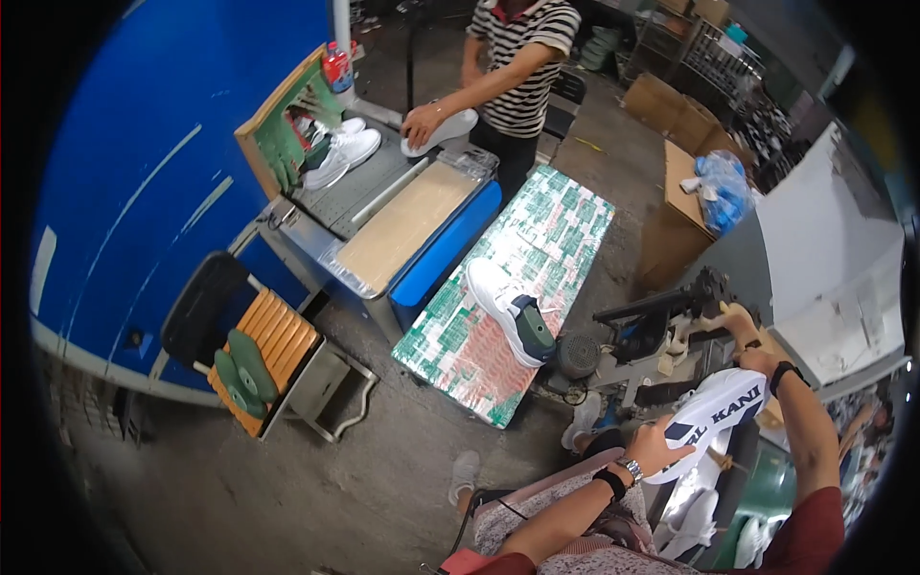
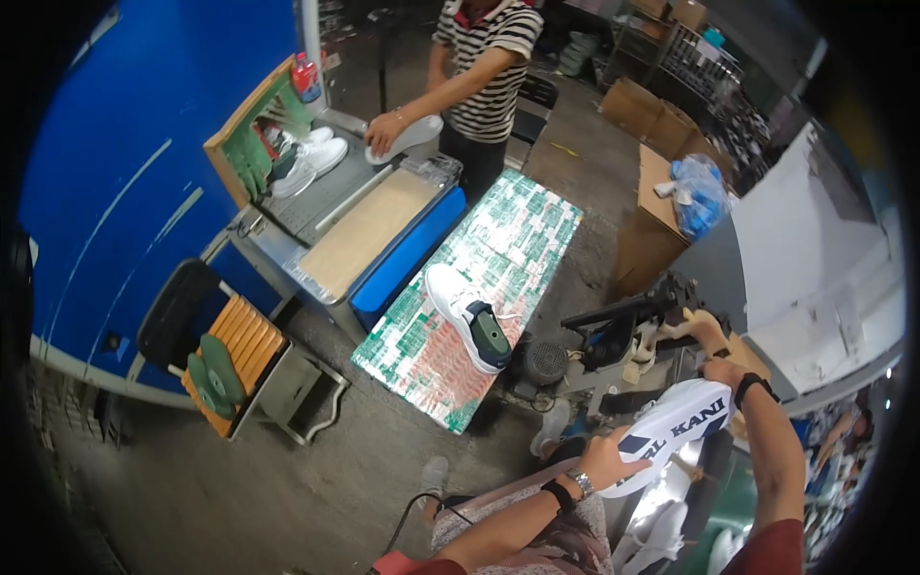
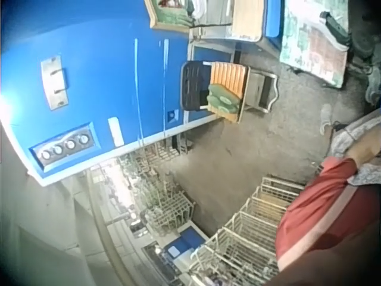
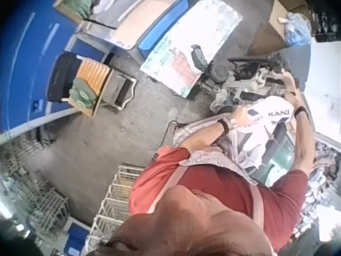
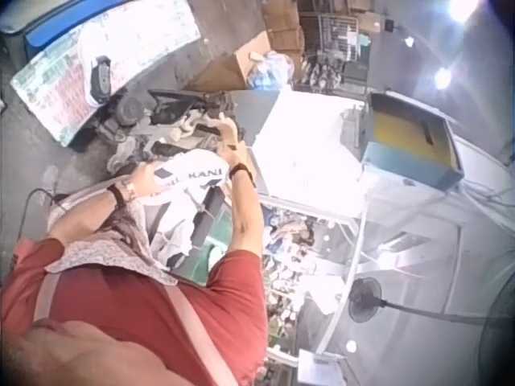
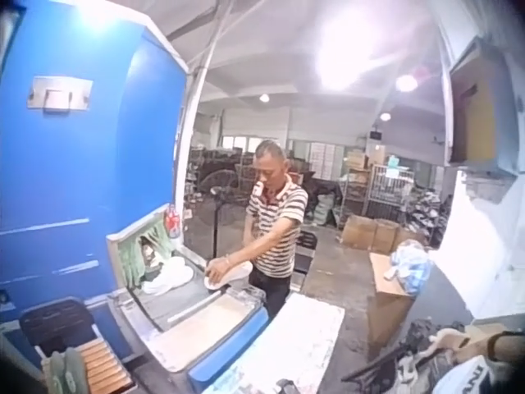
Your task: Processing and inspecting shoes on a factory production line.
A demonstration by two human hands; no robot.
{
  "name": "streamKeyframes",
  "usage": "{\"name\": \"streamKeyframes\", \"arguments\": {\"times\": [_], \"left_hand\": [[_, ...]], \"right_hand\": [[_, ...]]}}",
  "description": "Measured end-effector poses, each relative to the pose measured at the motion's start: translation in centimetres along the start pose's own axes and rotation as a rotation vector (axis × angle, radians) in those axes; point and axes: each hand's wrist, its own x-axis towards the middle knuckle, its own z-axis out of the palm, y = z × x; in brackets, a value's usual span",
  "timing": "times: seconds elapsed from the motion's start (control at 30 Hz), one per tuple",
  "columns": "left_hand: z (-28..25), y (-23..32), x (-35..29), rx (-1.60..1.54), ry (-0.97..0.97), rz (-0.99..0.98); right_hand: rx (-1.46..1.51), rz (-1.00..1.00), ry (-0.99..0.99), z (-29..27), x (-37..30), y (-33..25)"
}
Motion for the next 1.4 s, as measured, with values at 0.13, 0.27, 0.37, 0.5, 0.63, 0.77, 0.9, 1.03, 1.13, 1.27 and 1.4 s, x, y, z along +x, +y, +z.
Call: {"name": "streamKeyframes", "arguments": {"times": [0.13,0.27,0.37,0.5,0.63,0.77,0.9,1.03,1.13,1.27,1.4], "left_hand": [[-3.8,-1.7,-4.0,0.088,-0.090,0.164],[-8.9,-2.8,-8.6,0.411,-0.115,0.206],[-14.3,-2.8,-12.7,0.494,-0.208,0.320],[-18.7,-3.3,-16.6,0.817,-0.403,0.279],[-15.6,-3.7,-14.7,1.248,-0.543,-0.096],[-4.3,-3.1,-8.7,0.993,-0.335,0.457],[10.4,-1.0,-2.6,0.997,-0.311,0.617],[24.9,-2.3,2.7,0.988,-0.355,0.888],[33.2,-6.0,2.7,1.059,-0.510,0.957],[37.5,-10.1,-0.3,1.113,-1.070,0.828],[37.5,-11.1,-1.1,1.059,-0.979,0.814]], "right_hand": [[0.219,0.109,0.071,3.8,-5.1,-1.2],[0.959,-0.151,0.450,11.5,-10.3,-2.2],[2.147,-0.157,-0.069,15.7,-10.5,-5.3],[2.715,-0.334,-0.127,17.4,-9.6,-9.5],[2.604,-0.487,0.042,17.9,-12.1,-6.7],[1.961,-0.396,0.755,23.4,-20.2,2.9],[1.354,0.263,1.190,34.6,-29.1,14.2],[1.123,1.027,1.152,49.8,-35.7,20.9],[1.070,1.371,0.997,59.1,-38.1,21.3],[1.036,1.367,0.813,62.8,-39.3,20.1],[1.080,1.014,1.022,59.1,-35.5,18.6]]}}
